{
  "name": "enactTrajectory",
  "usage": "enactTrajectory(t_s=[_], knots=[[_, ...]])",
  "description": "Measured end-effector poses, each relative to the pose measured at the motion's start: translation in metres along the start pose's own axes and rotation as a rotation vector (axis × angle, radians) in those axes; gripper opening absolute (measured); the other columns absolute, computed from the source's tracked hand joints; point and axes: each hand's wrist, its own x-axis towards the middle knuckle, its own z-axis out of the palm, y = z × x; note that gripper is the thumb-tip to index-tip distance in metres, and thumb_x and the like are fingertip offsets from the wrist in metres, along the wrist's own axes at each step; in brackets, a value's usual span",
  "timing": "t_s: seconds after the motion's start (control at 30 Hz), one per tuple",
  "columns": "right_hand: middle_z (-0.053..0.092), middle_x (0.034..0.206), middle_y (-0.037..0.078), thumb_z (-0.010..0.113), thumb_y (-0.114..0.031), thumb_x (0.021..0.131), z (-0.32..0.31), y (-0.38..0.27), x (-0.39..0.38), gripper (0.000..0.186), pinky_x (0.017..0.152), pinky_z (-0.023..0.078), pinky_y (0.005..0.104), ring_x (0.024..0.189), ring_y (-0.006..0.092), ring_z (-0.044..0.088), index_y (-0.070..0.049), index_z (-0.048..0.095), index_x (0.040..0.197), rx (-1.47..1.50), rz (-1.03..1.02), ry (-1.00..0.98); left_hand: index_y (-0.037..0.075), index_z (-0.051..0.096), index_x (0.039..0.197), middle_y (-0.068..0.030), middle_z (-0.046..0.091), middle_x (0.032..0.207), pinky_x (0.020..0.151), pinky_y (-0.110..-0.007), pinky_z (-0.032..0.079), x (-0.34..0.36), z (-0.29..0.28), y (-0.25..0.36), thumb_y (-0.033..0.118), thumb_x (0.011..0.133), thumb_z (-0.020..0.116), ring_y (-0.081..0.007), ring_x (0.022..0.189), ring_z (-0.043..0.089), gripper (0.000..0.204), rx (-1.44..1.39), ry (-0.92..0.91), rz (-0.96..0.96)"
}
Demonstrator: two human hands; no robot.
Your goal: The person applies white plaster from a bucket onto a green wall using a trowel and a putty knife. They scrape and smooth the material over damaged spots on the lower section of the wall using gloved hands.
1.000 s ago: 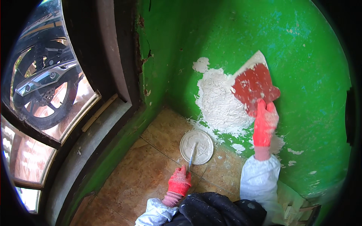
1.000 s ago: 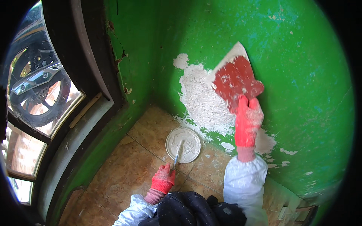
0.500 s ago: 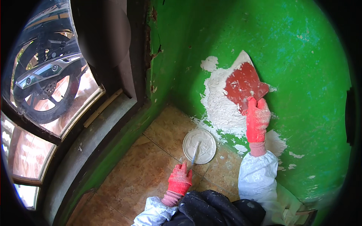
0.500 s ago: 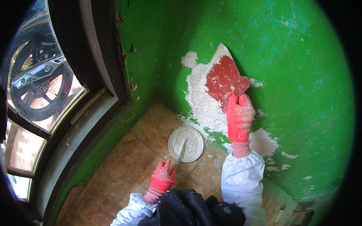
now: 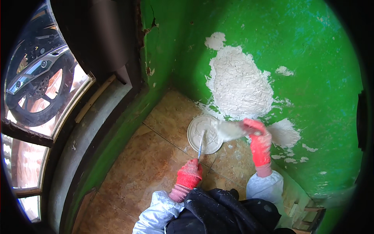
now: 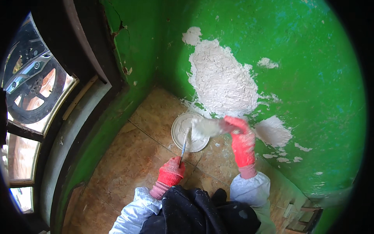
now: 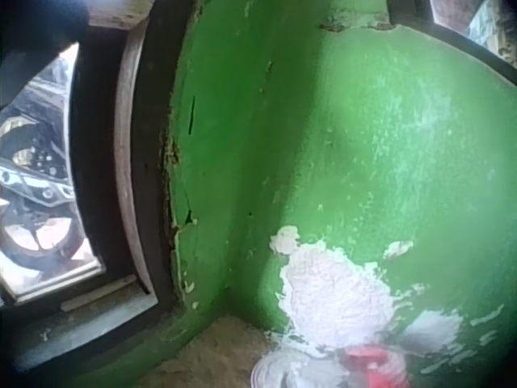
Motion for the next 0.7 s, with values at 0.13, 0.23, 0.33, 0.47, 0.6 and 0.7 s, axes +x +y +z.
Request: enactTrajectory(t_s=[0.13,0.23,0.33,0.47,0.6,0.7], knots=[[0.064,0.101,0.011,0.052,0.004,0.078,-0.008,0.045,-0.03,0.021,0.079,0.047,0.0276,0.093,0.0176,0.06,0.0,0.066,0.093,0.172,0.159,-0.123,0.01,0.055,0.096,-0.0164,0.061,0.095,0.071,-0.049,0.048,-0.017,-0.005,0.009,0.029,0.084,0.051,-0.0387,0.084,0.06,0.023,-0.007,0.021,-0.096],[0.064,0.099,0.009,0.052,0.002,0.08,-0.004,0.054,-0.034,0.017,0.074,0.047,0.0264,0.09,0.0157,0.059,0.001,0.067,0.089,0.042,0.275,-0.191,0.01,0.055,0.1,-0.0159,0.061,0.096,0.073,-0.048,0.047,-0.031,-0.007,0.002,0.028,0.084,0.051,-0.0378,0.086,0.06,0.025,-0.021,0.016,-0.16],[0.064,0.097,0.01,0.054,0.002,0.08,-0.009,0.08,-0.029,0.018,0.073,0.047,0.0255,0.091,0.0145,0.059,0.001,0.066,0.092,-0.154,0.249,-0.256,0.011,0.056,0.103,-0.016,0.061,0.097,0.074,-0.048,0.047,-0.034,-0.01,0.006,0.029,0.084,0.051,-0.0373,0.088,0.06,0.026,-0.023,0.044,-0.166],[0.058,0.114,0.013,0.056,0.004,0.075,-0.009,0.084,-0.016,0.039,0.076,0.047,0.0293,0.089,0.0193,0.06,-0.002,0.057,0.114,-0.256,0.201,-0.267,0.01,0.054,0.104,-0.0159,0.06,0.097,0.073,-0.049,0.047,-0.031,-0.013,0.011,0.028,0.084,0.05,-0.0379,0.087,0.059,0.027,-0.007,0.02,-0.215],[0.053,0.122,0.015,0.057,0.004,0.069,0.002,0.06,0.0,0.064,0.07,0.049,0.03,0.076,0.0213,0.06,-0.005,0.043,0.131,-0.486,0.159,-0.243,0.01,0.053,0.107,-0.0154,0.06,0.096,0.072,-0.049,0.047,-0.031,-0.013,0.01,0.027,0.084,0.05,-0.0379,0.086,0.06,0.029,-0.001,0.032,-0.221],[0.059,0.111,0.02,0.06,-0.006,0.07,0.004,0.038,0.012,0.065,0.075,0.049,0.0336,0.081,0.0287,0.061,-0.009,0.042,0.133,-0.69,0.325,-0.27,0.01,0.053,0.108,-0.0159,0.06,0.095,0.07,-0.049,0.048,-0.034,-0.012,0.01,0.027,0.084,0.05,-0.0377,0.084,0.06,0.029,-0.001,0.078,-0.211]])
